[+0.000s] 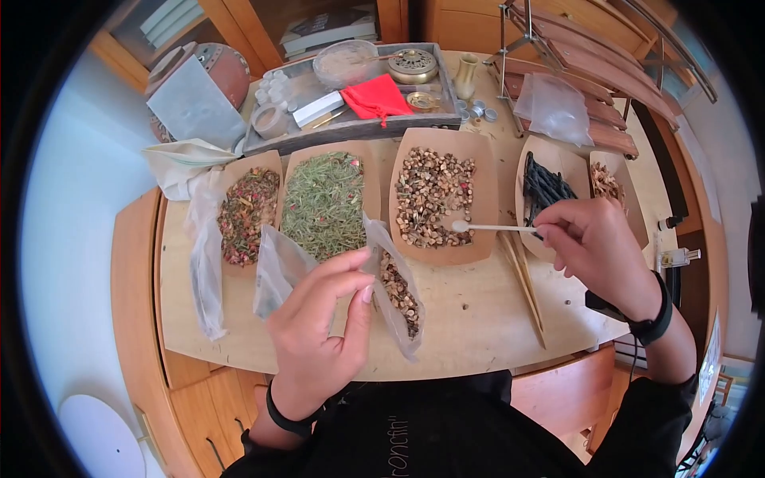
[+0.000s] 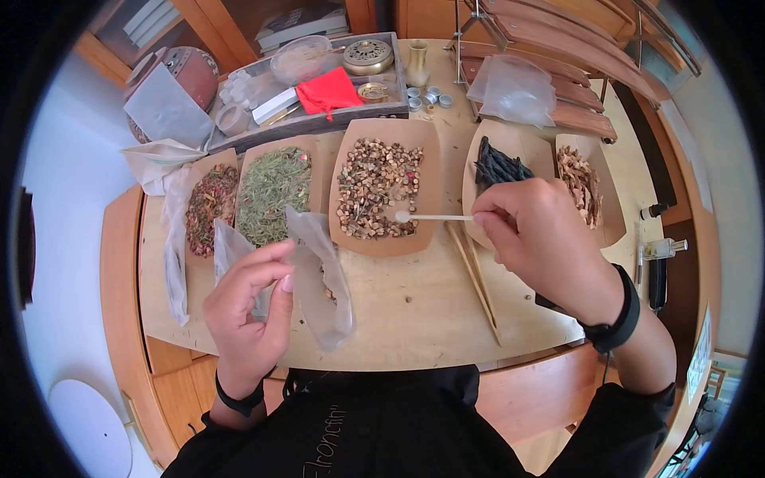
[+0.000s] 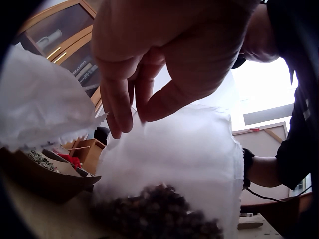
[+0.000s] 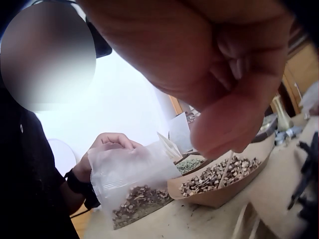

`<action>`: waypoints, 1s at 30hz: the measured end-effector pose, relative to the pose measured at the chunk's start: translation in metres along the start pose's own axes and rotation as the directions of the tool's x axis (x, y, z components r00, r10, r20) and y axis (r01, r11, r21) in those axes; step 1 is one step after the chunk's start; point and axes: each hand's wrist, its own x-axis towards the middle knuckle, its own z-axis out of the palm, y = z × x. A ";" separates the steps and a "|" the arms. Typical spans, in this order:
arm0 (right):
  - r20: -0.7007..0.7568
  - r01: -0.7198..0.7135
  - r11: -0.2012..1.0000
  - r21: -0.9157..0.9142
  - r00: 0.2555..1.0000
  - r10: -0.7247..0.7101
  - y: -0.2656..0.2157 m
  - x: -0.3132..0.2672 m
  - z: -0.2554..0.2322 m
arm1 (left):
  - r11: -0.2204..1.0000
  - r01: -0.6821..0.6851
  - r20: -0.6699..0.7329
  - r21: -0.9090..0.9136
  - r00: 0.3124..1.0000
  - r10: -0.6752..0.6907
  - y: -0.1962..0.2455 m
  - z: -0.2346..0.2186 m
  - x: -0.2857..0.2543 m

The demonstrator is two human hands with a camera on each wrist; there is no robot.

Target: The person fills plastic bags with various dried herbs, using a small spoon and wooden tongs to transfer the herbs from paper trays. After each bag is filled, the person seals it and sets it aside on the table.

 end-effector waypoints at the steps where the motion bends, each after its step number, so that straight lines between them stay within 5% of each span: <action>1: 0.117 -0.204 0.970 0.135 0.975 0.189 0.001 0.003 0.001 | 1.000 -0.003 0.007 0.001 1.000 0.003 0.000 0.000 0.000; 7: 0.315 -0.334 0.847 0.414 0.925 0.210 0.026 0.026 0.021 | 1.000 0.006 0.018 0.012 1.000 -0.006 0.001 -0.001 0.001; 13: 0.395 -0.446 0.744 0.498 0.880 0.263 0.037 0.035 0.029 | 1.000 0.000 0.015 0.007 1.000 0.000 0.002 0.001 0.002; 30: 0.299 -0.393 0.738 0.549 0.917 0.265 0.007 0.009 -0.008 | 1.000 -0.008 0.022 -0.004 1.000 0.008 0.005 0.003 0.005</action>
